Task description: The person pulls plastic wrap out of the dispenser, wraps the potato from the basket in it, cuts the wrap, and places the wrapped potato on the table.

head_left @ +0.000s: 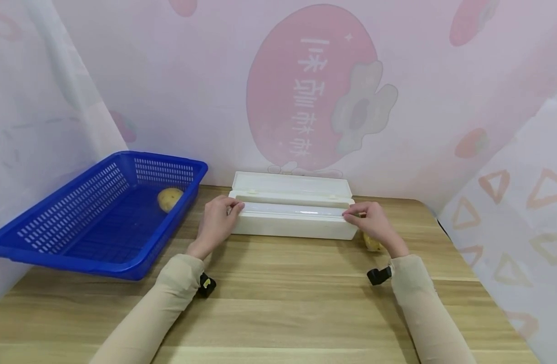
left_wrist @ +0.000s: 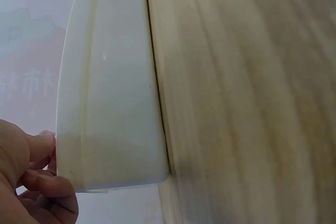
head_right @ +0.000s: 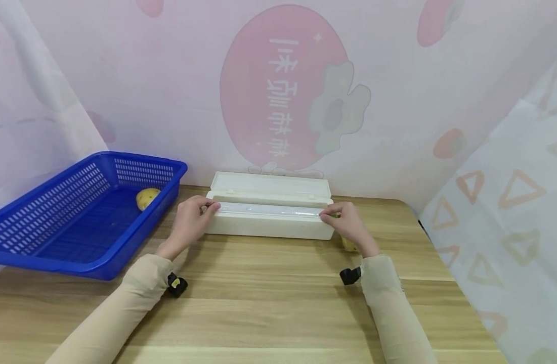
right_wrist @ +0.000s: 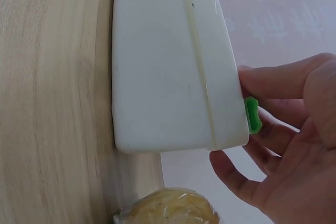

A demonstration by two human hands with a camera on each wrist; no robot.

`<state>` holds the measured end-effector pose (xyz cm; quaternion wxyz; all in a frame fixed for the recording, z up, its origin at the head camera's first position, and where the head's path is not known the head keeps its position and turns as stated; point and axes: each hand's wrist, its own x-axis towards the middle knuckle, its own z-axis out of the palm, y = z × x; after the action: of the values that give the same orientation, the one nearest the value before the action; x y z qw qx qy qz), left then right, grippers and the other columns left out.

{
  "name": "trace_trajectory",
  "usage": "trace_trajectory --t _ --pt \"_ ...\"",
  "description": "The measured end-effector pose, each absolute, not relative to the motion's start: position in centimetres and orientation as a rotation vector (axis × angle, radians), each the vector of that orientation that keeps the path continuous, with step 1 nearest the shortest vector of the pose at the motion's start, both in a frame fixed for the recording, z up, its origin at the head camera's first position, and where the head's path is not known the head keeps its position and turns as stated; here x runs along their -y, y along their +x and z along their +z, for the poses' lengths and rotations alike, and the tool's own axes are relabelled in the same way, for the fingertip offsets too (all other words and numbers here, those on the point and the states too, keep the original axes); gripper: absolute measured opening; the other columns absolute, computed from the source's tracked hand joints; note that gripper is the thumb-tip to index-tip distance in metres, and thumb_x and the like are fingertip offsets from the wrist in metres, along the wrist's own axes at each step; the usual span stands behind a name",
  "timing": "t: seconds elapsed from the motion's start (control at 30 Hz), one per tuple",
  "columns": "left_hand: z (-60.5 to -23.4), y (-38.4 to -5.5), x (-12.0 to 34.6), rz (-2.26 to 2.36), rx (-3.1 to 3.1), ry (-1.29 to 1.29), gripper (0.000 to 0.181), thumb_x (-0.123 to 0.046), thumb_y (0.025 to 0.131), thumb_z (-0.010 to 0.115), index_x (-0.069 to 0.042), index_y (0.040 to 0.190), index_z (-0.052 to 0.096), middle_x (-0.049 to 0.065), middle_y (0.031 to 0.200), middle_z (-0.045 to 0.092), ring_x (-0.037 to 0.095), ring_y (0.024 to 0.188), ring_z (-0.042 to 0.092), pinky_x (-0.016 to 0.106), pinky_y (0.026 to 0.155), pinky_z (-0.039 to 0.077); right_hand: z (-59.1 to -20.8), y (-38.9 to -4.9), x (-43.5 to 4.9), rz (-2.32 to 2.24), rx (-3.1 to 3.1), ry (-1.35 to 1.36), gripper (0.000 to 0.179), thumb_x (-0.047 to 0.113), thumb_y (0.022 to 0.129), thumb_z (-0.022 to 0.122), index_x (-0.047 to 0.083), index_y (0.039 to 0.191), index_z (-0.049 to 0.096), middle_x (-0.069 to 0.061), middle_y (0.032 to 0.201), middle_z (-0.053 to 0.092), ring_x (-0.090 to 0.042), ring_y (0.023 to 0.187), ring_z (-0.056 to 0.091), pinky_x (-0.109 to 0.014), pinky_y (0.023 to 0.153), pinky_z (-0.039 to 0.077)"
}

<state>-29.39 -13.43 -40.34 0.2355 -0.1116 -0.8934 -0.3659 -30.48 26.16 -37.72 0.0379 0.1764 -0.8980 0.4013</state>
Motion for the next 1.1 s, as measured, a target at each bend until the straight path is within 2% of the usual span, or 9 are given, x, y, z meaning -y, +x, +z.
trace_trajectory --t 0.13,0.23,0.3,0.37,0.47,0.57,0.7,1.0,1.1 --pt "-40.3 -29.38 13.51 -1.028 2.473 -0.331 0.019 -0.019 0.097 0.065 -0.002 0.096 0.074 0.009 0.091 0.066 0.023 0.074 0.054 0.038 0.068 0.044 -37.79 -30.6 -26.02 1.23 2.773 0.483 0.014 0.014 0.094 0.069 0.002 0.096 0.076 -0.017 0.114 0.067 -0.034 0.118 0.055 -0.049 0.092 0.048" --pt "-40.14 -29.2 13.63 -1.045 2.511 -0.363 0.018 -0.017 0.098 0.064 -0.001 0.097 0.073 0.009 0.092 0.066 0.023 0.073 0.054 0.038 0.067 0.044 -37.92 -30.64 -25.9 1.212 2.8 0.434 0.015 0.016 0.094 0.069 0.002 0.096 0.075 -0.016 0.113 0.067 -0.026 0.091 0.062 -0.037 0.073 0.052" --pt "-40.07 -29.09 13.78 -1.05 2.532 -0.392 0.016 -0.015 0.097 0.064 -0.001 0.098 0.072 0.01 0.093 0.065 0.023 0.074 0.054 0.038 0.068 0.045 -37.98 -30.64 -25.84 1.195 2.812 0.426 0.015 0.016 0.095 0.068 0.002 0.095 0.074 -0.016 0.11 0.067 -0.018 0.069 0.056 -0.029 0.058 0.047" --pt "-39.9 -28.99 13.93 -1.053 2.542 -0.417 0.014 -0.012 0.097 0.064 0.0 0.098 0.071 0.011 0.094 0.065 0.023 0.075 0.055 0.038 0.068 0.045 -37.92 -30.6 -25.72 1.175 2.806 0.444 0.014 0.015 0.095 0.067 0.002 0.094 0.073 -0.015 0.105 0.068 -0.013 0.055 0.045 -0.025 0.049 0.04" --pt "-39.69 -28.96 14.17 -1.051 2.54 -0.444 0.011 -0.008 0.095 0.064 0.001 0.097 0.071 0.012 0.094 0.065 0.024 0.076 0.055 0.039 0.068 0.046 -37.77 -30.56 -25.5 1.143 2.783 0.491 0.014 0.013 0.097 0.064 0.001 0.093 0.071 -0.012 0.093 0.068 -0.01 0.048 0.035 -0.024 0.045 0.034" --pt "-39.6 -29.09 14.27 -1.045 2.537 -0.445 0.009 -0.007 0.094 0.065 -0.001 0.097 0.071 0.011 0.094 0.065 0.024 0.075 0.054 0.038 0.067 0.045 -37.74 -30.62 -25.3 1.108 2.762 0.518 0.014 0.012 0.098 0.063 0.001 0.091 0.07 -0.009 0.081 0.065 -0.01 0.047 0.034 -0.025 0.047 0.035" --pt "-39.64 -29.24 14.21 -1.043 2.53 -0.436 0.009 -0.008 0.094 0.066 -0.001 0.097 0.071 0.011 0.094 0.065 0.024 0.076 0.054 0.038 0.068 0.045 -37.95 -30.86 -25.32 1.07 2.749 0.534 0.013 0.01 0.098 0.063 0.002 0.09 0.069 -0.006 0.08 0.064 -0.013 0.051 0.037 -0.028 0.052 0.038" --pt "-39.74 -29.22 14.12 -1.07 2.504 -0.417 0.007 -0.006 0.094 0.066 -0.002 0.097 0.071 0.011 0.095 0.066 0.024 0.077 0.055 0.038 0.069 0.044 -37.8 -30.86 -25.35 1.054 2.733 0.564 0.006 0.005 0.093 0.068 0.003 0.088 0.07 -0.007 0.089 0.068 -0.027 0.086 0.055 -0.043 0.084 0.044" --pt "-39.74 -29.23 14.15 -1.08 2.491 -0.422 0.007 -0.005 0.094 0.066 -0.002 0.097 0.071 0.01 0.094 0.066 0.023 0.077 0.055 0.038 0.068 0.044 -37.62 -30.79 -25.23 1.063 2.738 0.554 0.004 0.004 0.092 0.068 0.001 0.092 0.071 -0.008 0.092 0.069 -0.028 0.091 0.057 -0.047 0.089 0.045"
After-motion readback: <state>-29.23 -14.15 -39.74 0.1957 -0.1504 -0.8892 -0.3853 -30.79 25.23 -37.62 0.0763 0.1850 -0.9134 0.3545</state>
